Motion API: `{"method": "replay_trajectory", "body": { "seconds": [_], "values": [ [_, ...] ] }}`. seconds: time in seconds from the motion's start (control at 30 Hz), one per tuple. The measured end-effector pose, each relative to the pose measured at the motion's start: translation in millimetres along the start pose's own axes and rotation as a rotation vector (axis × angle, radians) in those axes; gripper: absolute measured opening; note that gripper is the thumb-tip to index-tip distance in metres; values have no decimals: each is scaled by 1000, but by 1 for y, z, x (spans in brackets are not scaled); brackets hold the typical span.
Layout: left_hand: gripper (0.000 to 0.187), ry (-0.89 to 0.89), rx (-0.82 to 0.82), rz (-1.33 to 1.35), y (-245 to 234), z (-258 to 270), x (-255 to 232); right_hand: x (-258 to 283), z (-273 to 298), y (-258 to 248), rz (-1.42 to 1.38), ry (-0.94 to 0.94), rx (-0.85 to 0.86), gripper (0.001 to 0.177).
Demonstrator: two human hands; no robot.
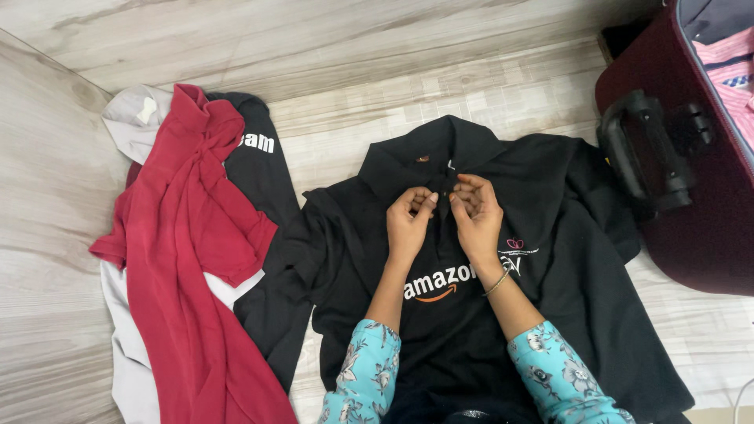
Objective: The person buttons and folds two black polo shirts on a desk and places them into an open suitcase.
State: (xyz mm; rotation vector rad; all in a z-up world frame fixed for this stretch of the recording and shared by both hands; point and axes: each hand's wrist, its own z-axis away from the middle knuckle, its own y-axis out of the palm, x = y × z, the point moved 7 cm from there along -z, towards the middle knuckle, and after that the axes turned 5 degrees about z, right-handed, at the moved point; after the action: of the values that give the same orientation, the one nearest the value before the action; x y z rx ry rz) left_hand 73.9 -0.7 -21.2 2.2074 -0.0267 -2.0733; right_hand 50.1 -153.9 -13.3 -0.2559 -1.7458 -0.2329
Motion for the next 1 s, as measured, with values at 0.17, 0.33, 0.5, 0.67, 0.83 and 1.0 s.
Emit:
{"method": "replay_trajectory", "body": {
  "seconds": [0.17,0.33,0.5,0.67,0.83,1.0],
  "values": [
    [13,-4,19,51,-1,-1,10,6,-1,-1,12,-25,-15,33],
    [13,-11,12,73,-3,-3,15,11,0,5,65,-15,68,27],
    [14,-18,35,96,-2,-5,19,4,-2,4,68,-29,123,21],
    [15,-33,50,65,-3,-4,19,7,-2,8,98,-47,147,23],
    [16,33,70,41,0,0,5,22,0,8,208,-88,114,18],
    [25,132,73,-167,2,7,-19,33,4,9,338,-173,105,16]
  ]
}}
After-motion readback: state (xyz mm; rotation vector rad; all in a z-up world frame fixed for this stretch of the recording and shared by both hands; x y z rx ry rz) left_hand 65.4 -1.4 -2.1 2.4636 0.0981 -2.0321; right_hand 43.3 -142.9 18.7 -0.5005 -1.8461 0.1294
